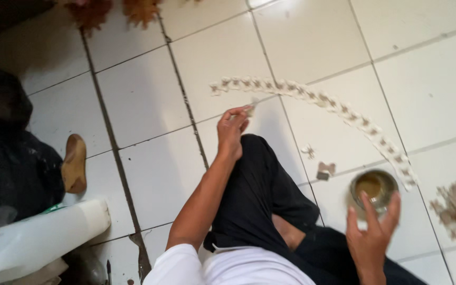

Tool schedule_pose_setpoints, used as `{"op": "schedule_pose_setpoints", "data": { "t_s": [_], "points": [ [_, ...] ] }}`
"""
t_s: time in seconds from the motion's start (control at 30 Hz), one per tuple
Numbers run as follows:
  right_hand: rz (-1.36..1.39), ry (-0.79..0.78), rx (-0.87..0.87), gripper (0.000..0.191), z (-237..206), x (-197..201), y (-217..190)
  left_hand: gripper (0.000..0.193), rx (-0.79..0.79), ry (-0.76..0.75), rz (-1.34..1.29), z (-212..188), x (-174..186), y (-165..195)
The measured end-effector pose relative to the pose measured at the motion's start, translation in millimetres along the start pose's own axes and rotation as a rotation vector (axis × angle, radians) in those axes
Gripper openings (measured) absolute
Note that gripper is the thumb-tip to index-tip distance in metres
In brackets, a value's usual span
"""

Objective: The person sits on a tiled floor and assembles small white decorative pieces into a curved line using a liquid from a metal bowl. They then stand and gather several pairs of unfinished wooden sandals, stacking them into piles.

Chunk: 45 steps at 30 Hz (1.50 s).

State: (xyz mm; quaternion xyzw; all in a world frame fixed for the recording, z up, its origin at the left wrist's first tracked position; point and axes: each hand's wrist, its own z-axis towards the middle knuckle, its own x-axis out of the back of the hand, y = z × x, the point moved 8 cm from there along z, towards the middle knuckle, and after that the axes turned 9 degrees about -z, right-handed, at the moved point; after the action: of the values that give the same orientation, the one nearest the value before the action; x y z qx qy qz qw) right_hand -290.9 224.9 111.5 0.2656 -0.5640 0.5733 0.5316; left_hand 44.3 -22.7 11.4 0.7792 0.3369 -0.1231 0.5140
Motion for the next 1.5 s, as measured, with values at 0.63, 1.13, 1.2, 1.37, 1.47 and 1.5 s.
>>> {"op": "schedule_pose_setpoints", "data": {
  "t_s": [0.63,1.13,1.2,1.37,1.47,1.5],
  "points": [
    [-0.259,-0.158,0.100,0.045,10.3,-7.7,25.7,0.014,-0.083,0.458,0.023,53.1,68.7,34.5],
    [0.145,-0.200,-0.238,0.066,19.4,-43.4,34.4,0.024,-0.137,0.268,0.194,17.3,91.6,-2.0],
    [0.233,-0.265,-0.265,0.065,23.8,-78.0,39.1,0.039,-0.094,0.165,0.328,-2.0,67.2,-6.9],
    [-0.023,-0.195,0.040,0.063,46.8,-134.0,9.8,0.023,-0.099,-0.189,0.379,-42.5,-20.6,-19.0],
    [-0.082,-0.248,0.045,0.061,59.2,-151.8,-9.0,0.027,-0.053,-0.359,0.471,-68.4,-51.3,-34.4],
    [-0.067,-0.254,0.043,0.058,61.6,-154.6,-13.7,0.027,-0.040,-0.415,0.511,-76.5,-57.4,-40.1]
  ]
}}
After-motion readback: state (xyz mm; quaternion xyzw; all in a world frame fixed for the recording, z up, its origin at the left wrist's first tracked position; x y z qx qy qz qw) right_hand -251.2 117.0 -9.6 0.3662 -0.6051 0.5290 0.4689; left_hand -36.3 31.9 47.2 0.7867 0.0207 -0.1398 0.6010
